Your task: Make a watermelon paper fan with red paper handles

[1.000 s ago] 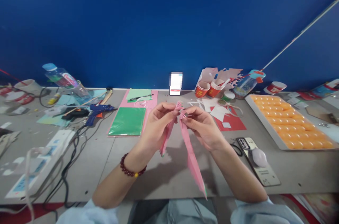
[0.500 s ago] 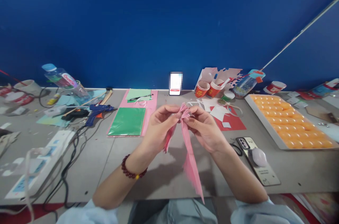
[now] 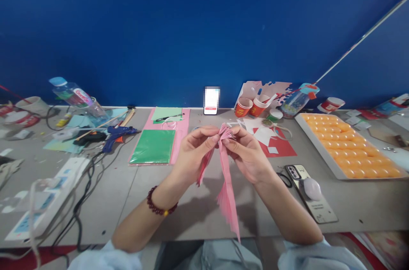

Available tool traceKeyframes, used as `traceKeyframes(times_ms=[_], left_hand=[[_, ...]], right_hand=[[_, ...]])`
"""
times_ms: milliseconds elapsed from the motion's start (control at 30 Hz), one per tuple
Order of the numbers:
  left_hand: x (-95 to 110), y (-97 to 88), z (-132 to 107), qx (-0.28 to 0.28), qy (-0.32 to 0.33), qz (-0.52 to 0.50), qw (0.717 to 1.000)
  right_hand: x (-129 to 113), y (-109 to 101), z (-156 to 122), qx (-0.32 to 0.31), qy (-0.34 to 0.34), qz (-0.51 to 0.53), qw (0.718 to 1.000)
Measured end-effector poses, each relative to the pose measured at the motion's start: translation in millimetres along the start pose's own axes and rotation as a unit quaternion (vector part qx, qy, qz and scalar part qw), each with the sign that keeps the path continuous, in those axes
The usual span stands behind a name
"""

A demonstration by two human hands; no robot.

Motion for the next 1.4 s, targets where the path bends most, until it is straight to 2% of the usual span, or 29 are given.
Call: traceKeyframes(times_ms=[733, 933, 1067, 1200, 1400], left_hand=[[-4.1, -0.3, 0.2, 0.009, -0.003, 0.002, 1.0], [-2.7, 2.0, -0.4, -0.008, 0.002, 0.003, 1.0], [-1.0, 2.6, 0.9, -0.023, -0.027, -0.008, 0.999], [-1.7, 2.0, 2.7, -0.064, -0.078, -0.017, 0.995], [-1.9, -0.1, 3.9, -0.08, -0.097, -0.012, 0.992]], right_hand=[[0.1, 0.4, -1.5, 0.0, -0.017, 0.006, 1.0], [-2.3, 0.9, -1.5, -0.004, -0.011, 0.007, 1.0], [-4.1, 1.2, -2.2, 0.0, -0.017, 0.007, 1.0], [-4.3, 1.2, -3.4, -0.001, -0.014, -0.002, 1.0], [-4.8, 1.4, -3.7, 0.004, 0.007, -0.008, 1.0]])
Point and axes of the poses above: each hand's wrist, its own z-axis towards the middle knuckle, its own y-axis out of the palm, x = y × z, the point moved 5 cm from there along z, towards the middle knuckle, and after that the axes turned 11 degrees about z, right-handed, at the moved point
